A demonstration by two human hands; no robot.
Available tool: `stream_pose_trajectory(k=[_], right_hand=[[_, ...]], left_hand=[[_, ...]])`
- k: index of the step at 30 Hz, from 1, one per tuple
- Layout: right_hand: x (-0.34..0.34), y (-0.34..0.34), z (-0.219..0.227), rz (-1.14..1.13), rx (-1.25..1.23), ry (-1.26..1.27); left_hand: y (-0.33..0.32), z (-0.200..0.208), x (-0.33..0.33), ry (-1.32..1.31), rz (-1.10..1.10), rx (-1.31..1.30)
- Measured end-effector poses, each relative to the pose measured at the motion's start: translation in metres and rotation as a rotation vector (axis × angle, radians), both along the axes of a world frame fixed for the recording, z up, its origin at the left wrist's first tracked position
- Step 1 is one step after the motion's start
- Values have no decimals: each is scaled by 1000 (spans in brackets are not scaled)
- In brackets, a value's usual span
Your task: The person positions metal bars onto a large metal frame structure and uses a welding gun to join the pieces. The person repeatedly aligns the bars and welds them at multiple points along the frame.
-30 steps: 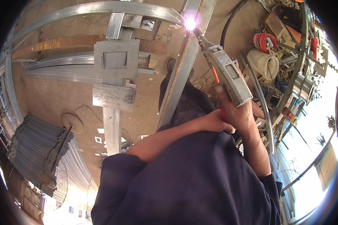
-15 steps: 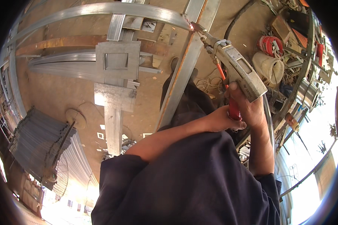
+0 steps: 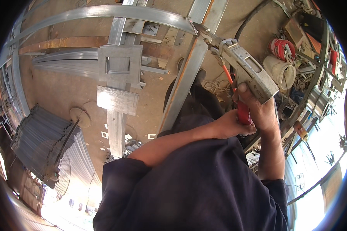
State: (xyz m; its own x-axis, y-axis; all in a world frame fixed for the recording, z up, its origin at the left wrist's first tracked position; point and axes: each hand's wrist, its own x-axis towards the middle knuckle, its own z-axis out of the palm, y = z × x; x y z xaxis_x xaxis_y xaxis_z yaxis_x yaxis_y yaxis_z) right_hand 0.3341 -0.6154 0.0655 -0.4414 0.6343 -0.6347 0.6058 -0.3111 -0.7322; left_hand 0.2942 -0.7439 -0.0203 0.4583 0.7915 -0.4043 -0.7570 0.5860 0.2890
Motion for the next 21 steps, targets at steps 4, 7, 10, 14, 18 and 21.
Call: stream_pose_trajectory(k=[4,7,10,14,18,21], right_hand=[[0,8,1,39,-13,-14],[0,12,3,48,-40,-21],[-2,14,7,42,-57,-24],[-8,9,10,91,71,10],[-7,-3,5,30,114,59],[-11,-5,3,24,112,87]], left_hand=[[3,-1,6,-3,21,-7],[6,0,4,25,-43,35],[10,1,6,9,-53,22],[4,-7,20,-1,43,55],[-1,-7,14,8,1,66],[2,7,-8,7,-40,-11]])
